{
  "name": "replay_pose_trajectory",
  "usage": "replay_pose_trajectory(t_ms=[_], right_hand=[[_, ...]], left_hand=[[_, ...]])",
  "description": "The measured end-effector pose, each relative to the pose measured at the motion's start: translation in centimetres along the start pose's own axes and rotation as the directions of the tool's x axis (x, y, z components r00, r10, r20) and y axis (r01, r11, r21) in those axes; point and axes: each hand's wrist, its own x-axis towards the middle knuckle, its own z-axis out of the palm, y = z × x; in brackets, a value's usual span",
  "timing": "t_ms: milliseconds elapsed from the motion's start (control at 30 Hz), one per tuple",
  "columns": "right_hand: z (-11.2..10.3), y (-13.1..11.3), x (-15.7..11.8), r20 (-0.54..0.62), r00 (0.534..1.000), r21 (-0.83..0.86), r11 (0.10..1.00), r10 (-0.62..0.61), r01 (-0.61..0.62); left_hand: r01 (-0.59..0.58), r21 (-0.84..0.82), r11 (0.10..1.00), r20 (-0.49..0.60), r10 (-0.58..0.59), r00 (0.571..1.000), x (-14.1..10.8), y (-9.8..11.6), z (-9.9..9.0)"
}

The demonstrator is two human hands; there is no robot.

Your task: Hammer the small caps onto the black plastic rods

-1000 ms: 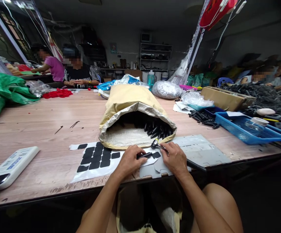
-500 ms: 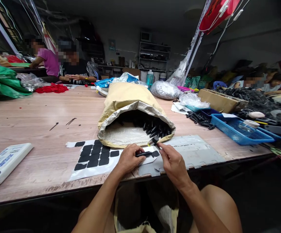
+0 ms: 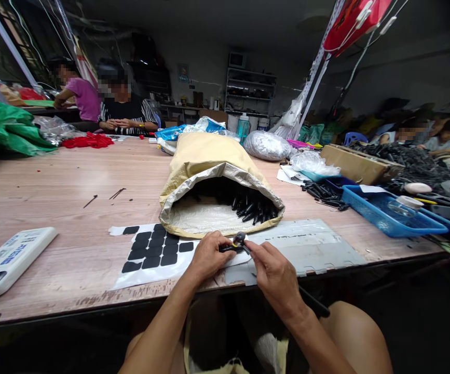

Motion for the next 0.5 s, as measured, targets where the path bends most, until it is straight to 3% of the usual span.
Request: replay_pose_trajectory(t_ms=[133,300,500], right_hand=[[-0.4,0.3,-0.1,-0.09,0.995,0.02,0.999,0.046,-0.044],[-0.6,1.0,-0.3,0.005,0.996,0.004,0.996,0.091,-0.091],[-1.0,4.6,2.5,-0.034,0.994,-0.088,0.99,0.107,-0.11]], left_hand=[[0.01,-0.02,1.0,-0.008,-0.011,1.0,-0.1,0.0,0.0],[0.026,-0.031,0.999,-0.023,-0.027,0.999,-0.1,0.2,0.0],[0.037,-0.033,0.999,-0.037,-0.038,0.999,-0.3,0.4,-0.1]])
